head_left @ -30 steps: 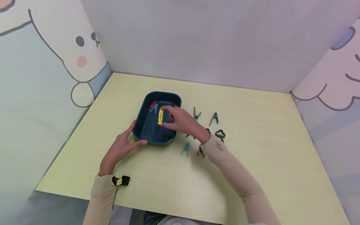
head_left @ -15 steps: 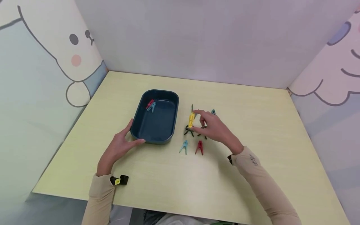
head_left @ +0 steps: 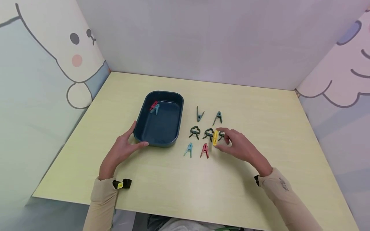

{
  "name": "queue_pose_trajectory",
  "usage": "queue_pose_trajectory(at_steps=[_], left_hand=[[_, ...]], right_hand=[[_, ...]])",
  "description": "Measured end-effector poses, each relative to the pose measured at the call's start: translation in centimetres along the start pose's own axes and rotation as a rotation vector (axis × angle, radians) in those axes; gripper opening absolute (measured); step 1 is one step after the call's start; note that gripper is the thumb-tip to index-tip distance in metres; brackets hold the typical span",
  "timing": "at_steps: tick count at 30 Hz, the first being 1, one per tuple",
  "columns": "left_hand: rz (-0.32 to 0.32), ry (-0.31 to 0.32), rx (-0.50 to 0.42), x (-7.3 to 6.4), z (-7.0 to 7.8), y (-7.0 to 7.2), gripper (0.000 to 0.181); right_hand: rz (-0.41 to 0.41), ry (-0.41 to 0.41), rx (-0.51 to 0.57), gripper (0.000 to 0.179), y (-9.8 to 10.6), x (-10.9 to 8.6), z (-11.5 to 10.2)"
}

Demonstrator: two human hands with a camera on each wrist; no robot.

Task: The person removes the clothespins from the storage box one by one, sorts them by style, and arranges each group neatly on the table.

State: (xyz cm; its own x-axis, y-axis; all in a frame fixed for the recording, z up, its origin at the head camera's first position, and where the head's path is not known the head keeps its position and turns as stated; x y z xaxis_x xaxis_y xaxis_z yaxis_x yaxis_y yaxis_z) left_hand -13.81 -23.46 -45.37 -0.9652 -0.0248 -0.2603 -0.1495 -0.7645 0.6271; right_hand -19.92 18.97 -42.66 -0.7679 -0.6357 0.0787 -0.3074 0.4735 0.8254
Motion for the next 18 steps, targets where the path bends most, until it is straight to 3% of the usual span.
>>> queue_pose_trajectory(at_steps=[10, 18], left_hand=[[0.004, 0.0, -0.004, -0.1, 0.0, 0.0, 0.109], [0.0, 0.0, -0.007, -0.1, 0.0, 0.0, 0.109]], right_hand=[[-0.123, -0.055, -0.047, 0.059, -2.1, -1.8, 0.5], [-0.136, -0.059, -0.112, 0.057, -2.5, -2.3, 0.4]])
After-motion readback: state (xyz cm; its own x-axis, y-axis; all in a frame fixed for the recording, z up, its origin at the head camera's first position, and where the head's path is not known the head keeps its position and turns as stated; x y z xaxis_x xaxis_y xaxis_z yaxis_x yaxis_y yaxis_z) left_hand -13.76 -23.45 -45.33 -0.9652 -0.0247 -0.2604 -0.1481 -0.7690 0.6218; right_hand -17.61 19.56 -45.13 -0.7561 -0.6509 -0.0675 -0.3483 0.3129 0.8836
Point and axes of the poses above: each hand's wrist, its own x-axis towards the middle knuckle, its own y-axis out of the back of the hand, z = x × y, the point moved 4 cm from there along x, towards the middle knuckle, and after that the axes turned 7 degrees about y, right-handed, at the moved point
